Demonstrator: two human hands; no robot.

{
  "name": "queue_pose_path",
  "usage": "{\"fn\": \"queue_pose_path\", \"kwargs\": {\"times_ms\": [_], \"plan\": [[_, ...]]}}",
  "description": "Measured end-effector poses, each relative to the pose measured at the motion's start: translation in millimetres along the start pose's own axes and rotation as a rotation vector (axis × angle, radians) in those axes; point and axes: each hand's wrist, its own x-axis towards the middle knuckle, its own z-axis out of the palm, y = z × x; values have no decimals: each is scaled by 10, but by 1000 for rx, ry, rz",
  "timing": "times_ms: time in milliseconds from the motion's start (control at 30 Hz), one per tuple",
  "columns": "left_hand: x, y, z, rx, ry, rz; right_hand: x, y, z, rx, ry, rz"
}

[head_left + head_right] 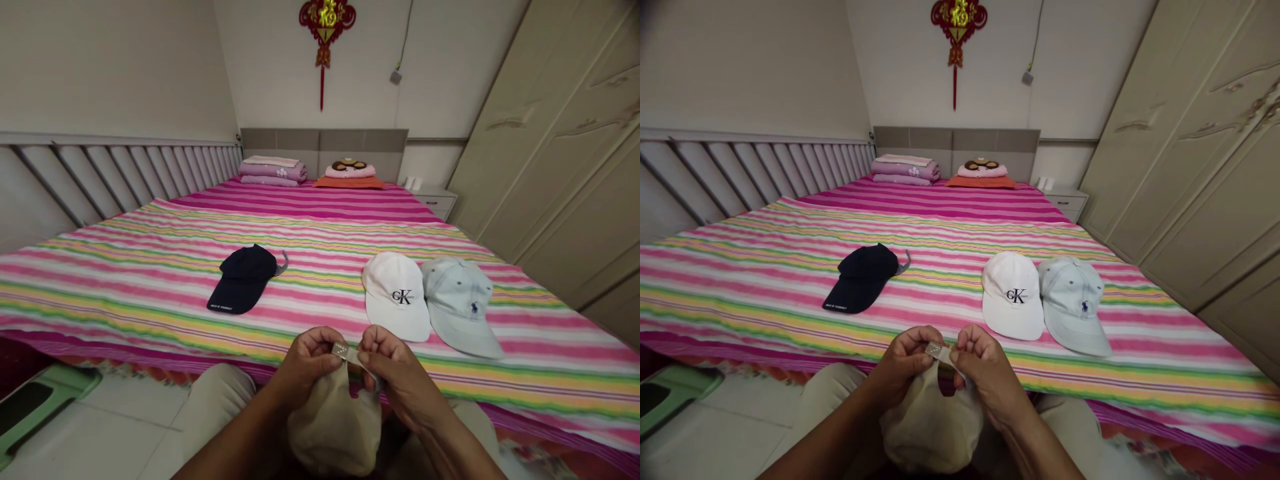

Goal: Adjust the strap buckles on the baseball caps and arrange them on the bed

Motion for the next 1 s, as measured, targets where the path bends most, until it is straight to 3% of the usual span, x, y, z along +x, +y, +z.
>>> {"fn": "queue_pose_path", "kwargs": {"times_ms": [500,700,867,1000], "plan": [[-13,-12,7,334,29,261,-8,-86,53,-119,68,-33],[-16,-2,45,235,9,204,-19,-82,93,-164,48,-4],[-21,-4,23,100,70,134,-26,-79,17,-340,-55,-64],[-16,-19,22,132,70,125,-13,-42,-19,-362,-43,0]]}}
